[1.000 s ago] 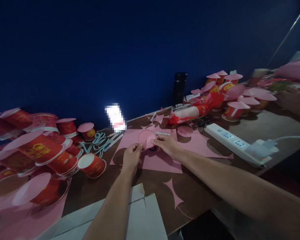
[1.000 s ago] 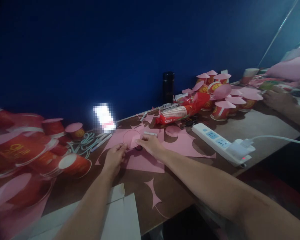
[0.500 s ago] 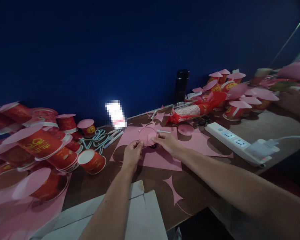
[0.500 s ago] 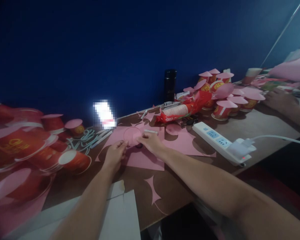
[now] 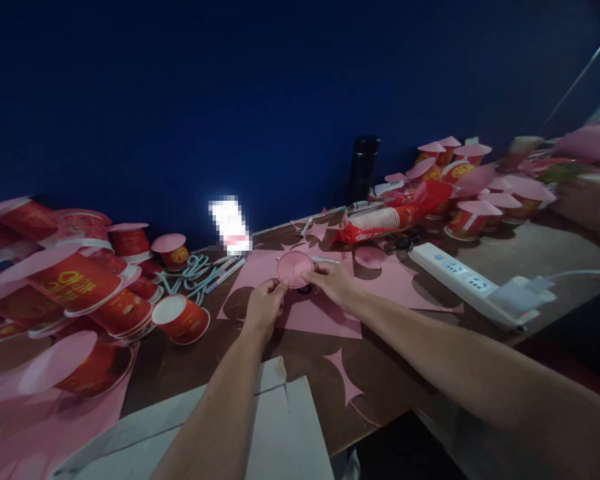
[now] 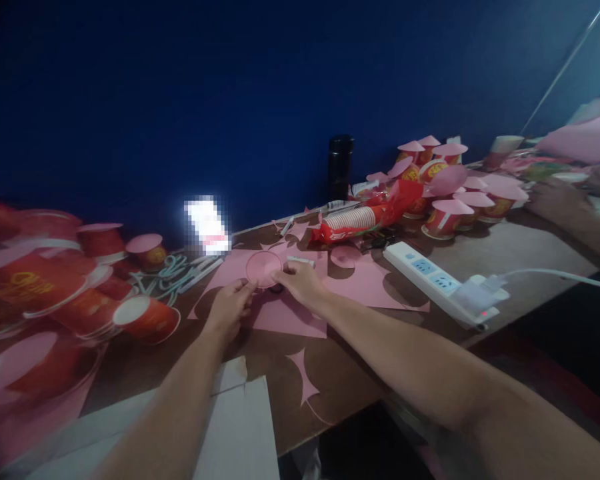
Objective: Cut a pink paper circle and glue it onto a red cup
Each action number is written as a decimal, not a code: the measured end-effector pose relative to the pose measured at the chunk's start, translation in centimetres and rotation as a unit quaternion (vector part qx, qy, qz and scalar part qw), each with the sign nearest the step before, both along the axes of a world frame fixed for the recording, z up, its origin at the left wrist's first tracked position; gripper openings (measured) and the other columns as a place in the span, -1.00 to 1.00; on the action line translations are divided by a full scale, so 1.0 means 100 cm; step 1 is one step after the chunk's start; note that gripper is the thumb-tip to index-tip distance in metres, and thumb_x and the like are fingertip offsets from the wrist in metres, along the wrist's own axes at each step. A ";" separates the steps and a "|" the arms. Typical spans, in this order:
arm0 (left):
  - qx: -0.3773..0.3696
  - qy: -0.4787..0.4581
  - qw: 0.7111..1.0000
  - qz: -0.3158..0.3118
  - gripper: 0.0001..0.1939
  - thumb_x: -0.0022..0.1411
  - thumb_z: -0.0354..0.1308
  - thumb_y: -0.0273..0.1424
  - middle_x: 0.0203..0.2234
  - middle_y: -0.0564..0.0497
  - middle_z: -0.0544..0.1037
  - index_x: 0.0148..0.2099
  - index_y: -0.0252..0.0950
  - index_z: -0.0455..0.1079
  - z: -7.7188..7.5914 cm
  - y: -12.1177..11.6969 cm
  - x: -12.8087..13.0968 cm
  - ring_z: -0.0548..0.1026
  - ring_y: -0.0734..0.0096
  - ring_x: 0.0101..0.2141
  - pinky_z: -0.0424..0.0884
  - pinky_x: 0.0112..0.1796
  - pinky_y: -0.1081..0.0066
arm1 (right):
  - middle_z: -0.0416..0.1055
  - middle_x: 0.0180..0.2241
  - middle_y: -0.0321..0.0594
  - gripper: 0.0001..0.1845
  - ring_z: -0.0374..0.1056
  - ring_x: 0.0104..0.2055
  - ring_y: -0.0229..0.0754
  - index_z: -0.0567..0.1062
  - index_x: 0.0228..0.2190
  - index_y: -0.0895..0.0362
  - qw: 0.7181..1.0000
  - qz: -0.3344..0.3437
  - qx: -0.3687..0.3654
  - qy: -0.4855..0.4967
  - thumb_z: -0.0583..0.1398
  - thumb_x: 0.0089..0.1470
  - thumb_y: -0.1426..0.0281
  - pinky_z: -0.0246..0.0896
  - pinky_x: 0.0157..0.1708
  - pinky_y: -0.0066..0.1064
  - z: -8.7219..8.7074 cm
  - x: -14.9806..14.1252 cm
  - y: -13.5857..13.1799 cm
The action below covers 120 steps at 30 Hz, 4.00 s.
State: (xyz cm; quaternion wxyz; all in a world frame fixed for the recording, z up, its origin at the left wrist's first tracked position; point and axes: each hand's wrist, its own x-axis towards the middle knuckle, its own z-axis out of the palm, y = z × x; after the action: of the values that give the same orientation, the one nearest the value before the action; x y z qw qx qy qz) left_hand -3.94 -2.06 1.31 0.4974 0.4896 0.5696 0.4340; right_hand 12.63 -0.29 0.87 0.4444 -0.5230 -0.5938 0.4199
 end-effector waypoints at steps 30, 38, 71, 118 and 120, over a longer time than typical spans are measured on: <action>0.030 0.145 0.989 -0.018 -0.62 -0.08 0.21 -0.10 -0.64 0.06 0.43 -0.42 -0.37 0.47 0.011 -0.002 -0.003 0.28 0.50 -0.60 0.17 -0.52 0.46 | 0.39 -0.53 -0.27 -0.67 0.23 -0.58 -0.35 0.47 -0.41 0.18 0.997 0.083 0.003 -0.002 0.22 -0.04 0.13 0.08 -0.62 -0.55 -0.001 -0.005 -0.009; 0.055 0.181 0.981 -0.045 -0.64 -0.04 0.18 -0.13 -0.57 -0.01 0.52 -0.40 -0.37 0.51 0.015 -0.004 -0.002 0.39 0.39 -0.50 0.22 -0.44 0.44 | 0.40 -0.55 -0.27 -0.66 0.22 -0.57 -0.35 0.52 -0.42 0.21 0.998 0.062 0.005 0.007 0.24 -0.07 0.16 0.07 -0.61 -0.53 0.003 -0.007 -0.011; 0.020 0.121 0.990 -0.066 -0.62 -0.10 0.23 -0.13 -0.57 0.01 0.48 -0.37 -0.38 0.51 0.008 -0.007 -0.002 0.31 0.46 -0.55 0.15 -0.51 0.47 | 0.30 -0.58 -0.33 -0.67 0.18 -0.58 -0.35 0.45 -0.43 0.18 0.999 0.038 -0.013 0.027 0.20 -0.05 0.14 0.03 -0.62 -0.53 0.011 -0.009 -0.016; 0.212 0.214 0.950 0.086 -0.81 0.07 0.12 -0.29 -0.48 0.04 0.47 -0.31 -0.30 0.42 0.005 -0.002 -0.005 0.35 0.45 -0.49 0.27 -0.39 0.45 | 0.40 -0.12 -0.21 -0.48 0.35 -0.27 -0.29 0.36 -0.09 0.07 0.992 0.040 0.049 0.112 0.28 -0.16 0.40 0.27 -0.35 -0.48 0.005 -0.013 -0.013; 0.289 0.256 0.913 0.129 -0.89 0.06 0.11 -0.39 -0.43 0.04 0.45 -0.32 -0.29 0.40 0.003 -0.002 -0.007 0.35 0.44 -0.46 0.29 -0.35 0.44 | 0.40 -0.13 -0.22 -0.49 0.34 -0.36 -0.32 0.35 -0.09 0.05 0.984 0.020 -0.018 0.175 0.27 -0.16 0.42 0.20 -0.51 -0.54 0.003 -0.013 -0.011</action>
State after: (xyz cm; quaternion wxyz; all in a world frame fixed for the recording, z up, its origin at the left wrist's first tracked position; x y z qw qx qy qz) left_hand -4.64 -2.28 1.59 0.1111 0.6286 0.5854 0.4999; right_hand 11.34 -1.35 1.18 0.5242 -0.4373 -0.5092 0.5241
